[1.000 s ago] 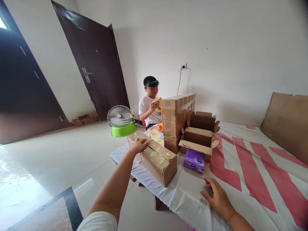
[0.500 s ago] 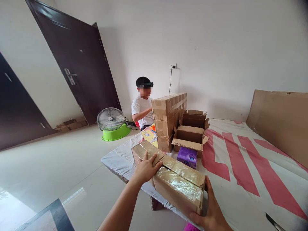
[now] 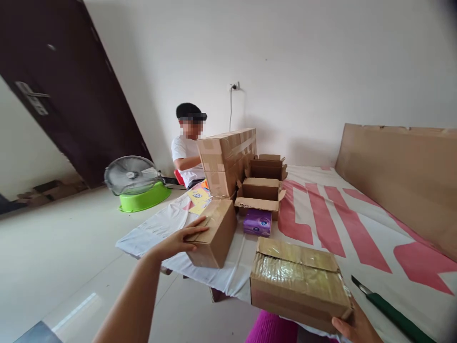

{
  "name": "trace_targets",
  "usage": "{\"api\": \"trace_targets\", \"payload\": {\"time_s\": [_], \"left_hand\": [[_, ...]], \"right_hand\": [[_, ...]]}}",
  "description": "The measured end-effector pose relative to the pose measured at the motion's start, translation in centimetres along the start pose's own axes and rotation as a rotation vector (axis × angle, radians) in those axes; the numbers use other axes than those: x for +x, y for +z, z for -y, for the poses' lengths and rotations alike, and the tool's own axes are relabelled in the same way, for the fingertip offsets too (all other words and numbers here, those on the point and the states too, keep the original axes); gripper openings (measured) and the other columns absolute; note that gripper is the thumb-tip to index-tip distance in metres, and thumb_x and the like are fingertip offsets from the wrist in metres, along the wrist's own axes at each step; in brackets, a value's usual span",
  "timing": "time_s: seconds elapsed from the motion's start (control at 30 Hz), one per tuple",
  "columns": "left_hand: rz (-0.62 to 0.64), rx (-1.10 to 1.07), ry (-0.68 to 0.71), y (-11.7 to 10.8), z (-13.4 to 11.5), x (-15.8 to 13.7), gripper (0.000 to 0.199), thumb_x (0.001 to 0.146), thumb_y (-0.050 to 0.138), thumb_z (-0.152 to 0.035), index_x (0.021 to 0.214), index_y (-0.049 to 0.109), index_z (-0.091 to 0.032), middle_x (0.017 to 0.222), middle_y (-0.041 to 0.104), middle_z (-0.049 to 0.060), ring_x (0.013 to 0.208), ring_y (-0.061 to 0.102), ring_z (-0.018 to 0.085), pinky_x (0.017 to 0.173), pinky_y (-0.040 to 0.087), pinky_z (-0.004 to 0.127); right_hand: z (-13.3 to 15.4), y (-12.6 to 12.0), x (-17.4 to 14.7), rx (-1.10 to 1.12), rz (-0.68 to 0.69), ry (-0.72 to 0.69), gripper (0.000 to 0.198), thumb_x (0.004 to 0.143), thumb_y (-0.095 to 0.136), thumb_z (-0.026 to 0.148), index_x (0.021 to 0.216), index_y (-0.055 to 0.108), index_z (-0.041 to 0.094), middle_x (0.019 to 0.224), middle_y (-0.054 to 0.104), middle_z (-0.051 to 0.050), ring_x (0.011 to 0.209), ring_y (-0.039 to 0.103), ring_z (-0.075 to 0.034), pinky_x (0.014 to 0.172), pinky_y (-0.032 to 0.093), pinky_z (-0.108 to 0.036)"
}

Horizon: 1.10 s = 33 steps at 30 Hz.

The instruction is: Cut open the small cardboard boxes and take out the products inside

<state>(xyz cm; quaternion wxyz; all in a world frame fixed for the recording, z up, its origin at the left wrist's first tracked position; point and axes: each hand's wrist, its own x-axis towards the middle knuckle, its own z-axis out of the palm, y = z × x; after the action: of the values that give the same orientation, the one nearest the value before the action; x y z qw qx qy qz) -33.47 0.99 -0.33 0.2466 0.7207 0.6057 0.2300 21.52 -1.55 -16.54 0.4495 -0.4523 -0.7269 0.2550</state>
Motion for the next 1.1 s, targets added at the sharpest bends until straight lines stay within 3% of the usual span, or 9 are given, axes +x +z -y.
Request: {"api": "trace_targets", "payload": {"time_s": [0.07, 0.13, 0.2, 0.27, 0.4, 0.5, 0.73, 0.93, 1.1], "left_hand": [[-0.173, 0.117, -0.054, 0.2, 0.0, -0.6, 0.054, 0.072, 0.063, -0.036, 0.126, 0.065, -0.032, 0.153, 0.043, 0.002, 0.147, 0.026, 0.033, 0.119, 0.028, 0.047], [-0.485, 0.254, -0.066, 2.1, -1.1, -1.3, 0.047, 0.077, 0.054, -0.029, 0.122, 0.066, -0.030, 0.148, 0.045, 0.004, 0.147, 0.023, 0.035, 0.120, 0.021, 0.054], [-0.797, 0.297, 0.007, 5.6, -3.1, -2.3, 0.038, 0.082, 0.048, -0.024, 0.116, 0.066, -0.028, 0.143, 0.047, 0.007, 0.144, 0.028, 0.035, 0.119, 0.022, 0.058], [-0.940, 0.188, 0.165, 10.4, -5.6, -3.1, 0.026, 0.088, 0.049, -0.024, 0.109, 0.064, -0.028, 0.130, 0.053, 0.008, 0.131, 0.046, 0.030, 0.112, 0.036, 0.052], [-0.624, -0.144, 0.380, 19.6, -10.1, -3.8, 0.038, 0.093, 0.051, -0.036, 0.130, 0.050, -0.027, 0.130, 0.052, 0.012, 0.122, 0.053, 0.029, 0.096, 0.052, 0.045], [-0.575, -0.233, 0.339, 22.9, -11.7, -3.3, 0.051, 0.090, 0.059, -0.036, 0.138, 0.041, -0.028, 0.132, 0.050, 0.013, 0.125, 0.051, 0.030, 0.099, 0.049, 0.047], [-0.523, -0.274, 0.389, 23.1, -12.1, -2.0, 0.046, 0.088, 0.063, -0.029, 0.131, 0.047, -0.030, 0.127, 0.052, 0.012, 0.117, 0.057, 0.028, 0.096, 0.051, 0.044], [-0.588, -0.257, 0.495, 25.0, -12.2, -1.7, 0.043, 0.091, 0.058, -0.023, 0.132, 0.045, -0.030, 0.125, 0.049, 0.013, 0.115, 0.056, 0.028, 0.091, 0.052, 0.045], [-0.618, -0.288, 0.617, 25.6, -11.5, -1.0, 0.047, 0.091, 0.056, -0.023, 0.134, 0.039, -0.029, 0.126, 0.045, 0.016, 0.116, 0.052, 0.030, 0.090, 0.051, 0.049]], "right_hand": [[0.7, 0.6, -0.2, 0.114, 0.033, 0.060, 0.078, 0.077, 0.069, 0.046, 0.148, 0.040, 0.028, 0.133, 0.062, -0.010, 0.128, 0.053, -0.037, 0.101, 0.050, -0.046], [1.4, 1.0, -0.2, 0.259, 0.051, 0.108, 0.080, 0.080, 0.066, 0.050, 0.150, 0.036, 0.026, 0.138, 0.058, -0.013, 0.129, 0.052, -0.036, 0.102, 0.049, -0.047], [1.9, 1.1, 0.0, 0.360, 0.065, 0.121, 0.081, 0.080, 0.065, 0.053, 0.150, 0.035, 0.027, 0.141, 0.054, -0.014, 0.129, 0.052, -0.036, 0.104, 0.046, -0.049], [2.1, 1.1, 0.1, 0.401, 0.090, 0.122, 0.081, 0.079, 0.067, 0.054, 0.149, 0.036, 0.027, 0.143, 0.053, -0.015, 0.130, 0.051, -0.035, 0.105, 0.044, -0.050], [2.3, 0.9, -0.1, 0.410, 0.083, 0.158, 0.085, 0.077, 0.068, 0.058, 0.149, 0.035, 0.027, 0.144, 0.052, -0.016, 0.133, 0.048, -0.034, 0.108, 0.041, -0.051], [2.6, 0.8, -0.5, 0.387, 0.073, 0.176, 0.084, 0.080, 0.064, 0.060, 0.150, 0.032, 0.028, 0.145, 0.051, -0.015, 0.134, 0.048, -0.033, 0.109, 0.040, -0.051], [1.1, -2.4, -2.1, 0.232, 0.040, 0.164, 0.070, 0.088, 0.041, 0.067, 0.141, 0.048, 0.022, 0.133, 0.062, -0.015, 0.127, 0.054, -0.032, 0.106, 0.045, -0.047], [-3.2, -7.2, -1.3, -0.494, -0.249, 0.220, 0.049, 0.082, 0.051, 0.058, 0.105, 0.071, 0.020, 0.113, 0.071, -0.014, 0.112, 0.063, -0.036, 0.101, 0.046, -0.056], [-5.4, -9.0, -1.4, -0.841, -0.136, 0.217, 0.046, 0.081, 0.045, 0.053, 0.098, 0.072, 0.020, 0.091, 0.074, -0.013, 0.085, 0.069, -0.034, 0.083, 0.054, -0.053]]}}
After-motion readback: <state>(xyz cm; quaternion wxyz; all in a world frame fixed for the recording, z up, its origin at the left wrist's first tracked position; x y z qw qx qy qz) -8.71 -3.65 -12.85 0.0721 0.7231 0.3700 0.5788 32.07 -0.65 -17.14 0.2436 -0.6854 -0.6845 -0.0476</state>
